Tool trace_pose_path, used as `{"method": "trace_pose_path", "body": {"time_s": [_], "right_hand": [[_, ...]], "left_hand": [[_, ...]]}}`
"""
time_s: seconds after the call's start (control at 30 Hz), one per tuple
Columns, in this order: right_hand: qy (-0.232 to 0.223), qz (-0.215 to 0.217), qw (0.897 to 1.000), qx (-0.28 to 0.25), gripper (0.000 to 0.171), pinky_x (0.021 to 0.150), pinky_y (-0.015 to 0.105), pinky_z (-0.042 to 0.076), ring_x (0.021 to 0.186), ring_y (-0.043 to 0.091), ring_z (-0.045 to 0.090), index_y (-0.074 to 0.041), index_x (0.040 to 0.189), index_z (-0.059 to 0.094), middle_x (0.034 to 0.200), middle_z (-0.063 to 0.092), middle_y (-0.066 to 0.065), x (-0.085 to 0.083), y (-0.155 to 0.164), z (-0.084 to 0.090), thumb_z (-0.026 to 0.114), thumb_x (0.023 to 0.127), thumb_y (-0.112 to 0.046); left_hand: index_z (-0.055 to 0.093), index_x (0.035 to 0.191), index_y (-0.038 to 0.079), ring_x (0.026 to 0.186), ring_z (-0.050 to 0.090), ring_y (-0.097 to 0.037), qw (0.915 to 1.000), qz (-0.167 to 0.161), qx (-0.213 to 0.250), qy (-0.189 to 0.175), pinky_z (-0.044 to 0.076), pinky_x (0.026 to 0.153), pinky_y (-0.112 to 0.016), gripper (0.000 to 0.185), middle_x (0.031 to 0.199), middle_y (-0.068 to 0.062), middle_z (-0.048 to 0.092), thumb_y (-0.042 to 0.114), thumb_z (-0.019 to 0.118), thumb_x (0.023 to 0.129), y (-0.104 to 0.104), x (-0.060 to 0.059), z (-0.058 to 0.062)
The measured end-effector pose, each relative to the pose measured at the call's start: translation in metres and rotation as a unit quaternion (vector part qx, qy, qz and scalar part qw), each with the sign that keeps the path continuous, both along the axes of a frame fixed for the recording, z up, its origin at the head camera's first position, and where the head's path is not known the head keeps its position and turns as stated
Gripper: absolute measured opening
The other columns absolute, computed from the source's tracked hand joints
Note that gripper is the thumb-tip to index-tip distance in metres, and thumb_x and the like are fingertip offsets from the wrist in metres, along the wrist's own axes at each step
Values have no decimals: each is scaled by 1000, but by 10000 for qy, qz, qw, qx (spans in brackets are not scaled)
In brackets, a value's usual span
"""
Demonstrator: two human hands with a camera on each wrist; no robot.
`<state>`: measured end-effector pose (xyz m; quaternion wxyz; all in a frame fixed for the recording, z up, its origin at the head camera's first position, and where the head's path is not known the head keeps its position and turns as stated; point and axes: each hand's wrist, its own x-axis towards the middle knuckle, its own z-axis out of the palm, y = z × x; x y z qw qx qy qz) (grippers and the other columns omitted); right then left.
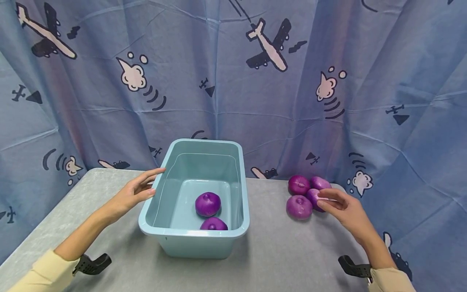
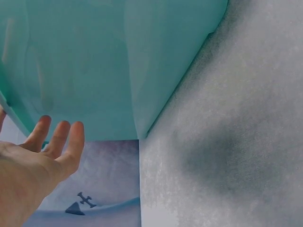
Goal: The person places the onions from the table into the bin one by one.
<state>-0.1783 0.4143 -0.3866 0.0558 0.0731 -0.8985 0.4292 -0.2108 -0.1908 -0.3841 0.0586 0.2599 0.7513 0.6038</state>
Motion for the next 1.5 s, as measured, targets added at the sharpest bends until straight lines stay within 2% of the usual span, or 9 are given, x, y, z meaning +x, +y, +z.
{"method": "trace_pose_path", "body": {"time_s": [0.53, 0.73, 0.87, 1.0, 1.13, 1.23, 1.33, 1.47, 1.5], "right_hand": [[-166, -446, 9988, -133, 51, 75, 15, 50, 99, -11, 58, 1, 138, 54, 121, 62, -11, -2, 29, -27, 69, 100, -29], [-92, -731, 9973, -5, 63, 73, 13, 49, 100, -14, 53, 4, 143, 48, 136, 56, 18, -7, 30, -36, 72, 97, -33], [-239, -851, 9961, 77, 75, 72, 10, 46, 117, 18, 59, 6, 149, 37, 146, 42, 33, -12, 27, -42, 71, 98, -36], [-403, -976, 9944, -62, 80, 70, 9, 44, 130, 56, 41, 6, 152, 30, 149, 35, 36, -16, 24, -48, 70, 98, -37], [-590, -1019, 9930, -116, 85, 69, 9, 43, 132, 57, 39, 6, 154, 26, 150, 32, 38, -21, 24, -54, 70, 97, -40], [-696, -1034, 9921, -104, 88, 72, 13, 45, 132, 56, 39, 6, 155, 25, 150, 32, 38, -24, 23, -55, 71, 97, -41], [-747, -1079, 9913, -16, 88, 84, 31, 54, 132, 55, 41, 6, 155, 26, 150, 33, 37, -26, 21, -55, 70, 97, -43], [-690, -1112, 9914, 7, 86, 99, 60, 43, 132, 55, 40, 6, 153, 28, 149, 34, 37, -29, 18, -56, 70, 97, -43], [-661, -1123, 9915, 26, 85, 99, 58, 44, 132, 54, 40, 7, 152, 29, 149, 34, 36, -30, 17, -57, 71, 97, -42]], "left_hand": [[38, 157, 18, 133, 47, -37, 10000, -50, 44, 6, 46, 101, -38, 60, 152, -26, 40, 17, 61, 102, 1, 0, -1], [38, 158, 18, 133, 47, -37, 10000, -78, 62, 10, 46, 100, -37, 60, 152, -26, 39, 17, 61, 103, 0, -1, -1], [37, 158, 18, 133, 46, -39, 9999, -123, 97, -4, 46, 100, -37, 60, 152, -25, 39, 16, 60, 103, 0, -1, -2], [37, 158, 19, 134, 46, -38, 9999, -129, 73, -26, 46, 101, -40, 59, 152, -21, 41, 17, 60, 103, 0, -2, -2], [37, 158, 19, 134, 46, -36, 9999, -115, 17, -41, 45, 102, -44, 60, 152, -20, 41, 18, 60, 103, 0, -2, -2], [36, 158, 18, 134, 46, -37, 9999, -128, 29, -50, 45, 102, -43, 60, 152, -21, 40, 18, 60, 103, -1, -2, -2], [36, 158, 17, 135, 44, -41, 9999, -151, 66, -53, 45, 101, -41, 60, 152, -19, 41, 18, 60, 103, 0, -2, -2], [36, 158, 17, 135, 42, -46, 9998, -172, 110, -55, 46, 101, -39, 60, 150, -17, 43, 17, 59, 103, 0, -2, -2], [36, 158, 17, 135, 42, -46, 9998, -171, 112, -55, 46, 100, -39, 60, 150, -17, 43, 17, 59, 103, 0, -2, -2]]}}
